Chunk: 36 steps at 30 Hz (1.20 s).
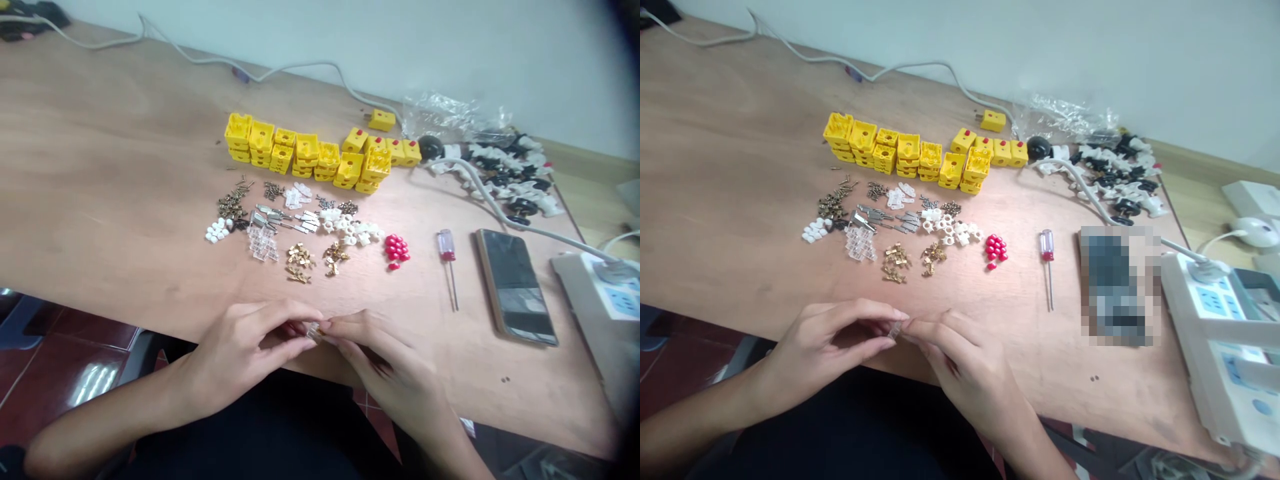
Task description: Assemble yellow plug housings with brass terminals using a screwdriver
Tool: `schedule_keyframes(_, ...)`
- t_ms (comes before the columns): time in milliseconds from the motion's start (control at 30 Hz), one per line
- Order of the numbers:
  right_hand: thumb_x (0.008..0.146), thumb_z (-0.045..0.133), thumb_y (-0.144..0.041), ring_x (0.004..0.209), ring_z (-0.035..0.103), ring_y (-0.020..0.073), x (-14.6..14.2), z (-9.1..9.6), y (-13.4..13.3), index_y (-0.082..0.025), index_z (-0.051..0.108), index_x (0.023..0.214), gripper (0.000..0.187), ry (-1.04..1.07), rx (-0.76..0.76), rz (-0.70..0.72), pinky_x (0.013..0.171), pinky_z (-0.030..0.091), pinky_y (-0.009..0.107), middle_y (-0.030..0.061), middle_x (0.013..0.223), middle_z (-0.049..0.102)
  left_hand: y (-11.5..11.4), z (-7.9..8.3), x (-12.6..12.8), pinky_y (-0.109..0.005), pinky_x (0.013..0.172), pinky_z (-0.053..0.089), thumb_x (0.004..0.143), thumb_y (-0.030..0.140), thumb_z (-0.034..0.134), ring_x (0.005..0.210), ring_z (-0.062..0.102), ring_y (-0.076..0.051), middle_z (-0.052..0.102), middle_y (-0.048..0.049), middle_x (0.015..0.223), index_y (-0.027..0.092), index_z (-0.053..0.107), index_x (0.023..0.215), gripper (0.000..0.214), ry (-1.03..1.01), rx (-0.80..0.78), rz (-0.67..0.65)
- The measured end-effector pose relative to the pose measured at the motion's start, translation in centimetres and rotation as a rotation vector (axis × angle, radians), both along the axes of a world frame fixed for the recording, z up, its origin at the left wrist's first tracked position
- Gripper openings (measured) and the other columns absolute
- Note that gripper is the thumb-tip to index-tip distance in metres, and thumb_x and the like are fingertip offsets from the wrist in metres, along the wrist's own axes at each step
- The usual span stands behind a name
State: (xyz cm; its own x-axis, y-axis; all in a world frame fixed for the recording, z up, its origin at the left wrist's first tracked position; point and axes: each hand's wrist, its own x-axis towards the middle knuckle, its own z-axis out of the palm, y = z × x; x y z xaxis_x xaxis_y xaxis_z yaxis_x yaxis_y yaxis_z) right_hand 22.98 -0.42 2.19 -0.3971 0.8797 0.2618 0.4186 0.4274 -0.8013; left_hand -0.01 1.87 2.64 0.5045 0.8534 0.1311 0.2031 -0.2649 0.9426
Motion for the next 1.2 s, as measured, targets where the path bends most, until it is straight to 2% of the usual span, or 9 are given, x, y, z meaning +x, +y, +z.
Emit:
schedule_keyframes(267,0.094,0.060,0.000,0.095,0.074,0.0120,-0.20,0.18,0.21,-0.022,0.071,0.113,0.031,-0.002,0.019,-0.004,0.084,0.062,0.022,0.0029,0.103,0.076,0.02,-0.07,0.05,-0.016,0.086,0.059,0.093,0.013,0.072,0.088,0.075,-0.010,0.078,0.0000,0.105,0.019,0.068,0.116,0.023,0.011,0.021,0.009)
schedule_keyframes(467,0.094,0.059,0.002,0.095,0.073,0.0110,0.11,-0.12,-0.02,-0.024,0.069,0.117,0.036,-0.008,0.008,0.011,0.083,0.061,0.022,0.0018,0.104,0.075,0.04,0.00,-0.04,-0.017,0.085,0.060,0.094,0.015,0.072,0.089,0.075,-0.011,0.078,0.0005,0.106,0.021,0.069,0.116,0.023,0.008,-0.020,-0.007)
schedule_keyframes(867,0.095,0.058,0.000,0.090,0.071,0.0098,0.08,-0.31,-0.21,-0.023,0.068,0.116,0.033,-0.022,-0.003,-0.006,0.078,0.059,0.021,0.0008,0.100,0.076,0.19,0.14,-0.11,-0.016,0.086,0.058,0.094,0.014,0.072,0.093,0.074,-0.009,0.077,0.0046,0.111,0.023,0.068,0.118,0.026,-0.004,-0.032,-0.032)
schedule_keyframes(1200,0.094,0.056,0.003,0.093,0.072,0.0103,0.11,-0.15,-0.12,-0.022,0.068,0.118,0.037,-0.021,0.025,0.021,0.081,0.059,0.021,0.0025,0.104,0.075,0.11,0.00,-0.27,-0.019,0.082,0.059,0.095,0.016,0.071,0.088,0.073,-0.010,0.077,0.0042,0.107,0.024,0.068,0.118,0.024,0.001,-0.029,-0.034)
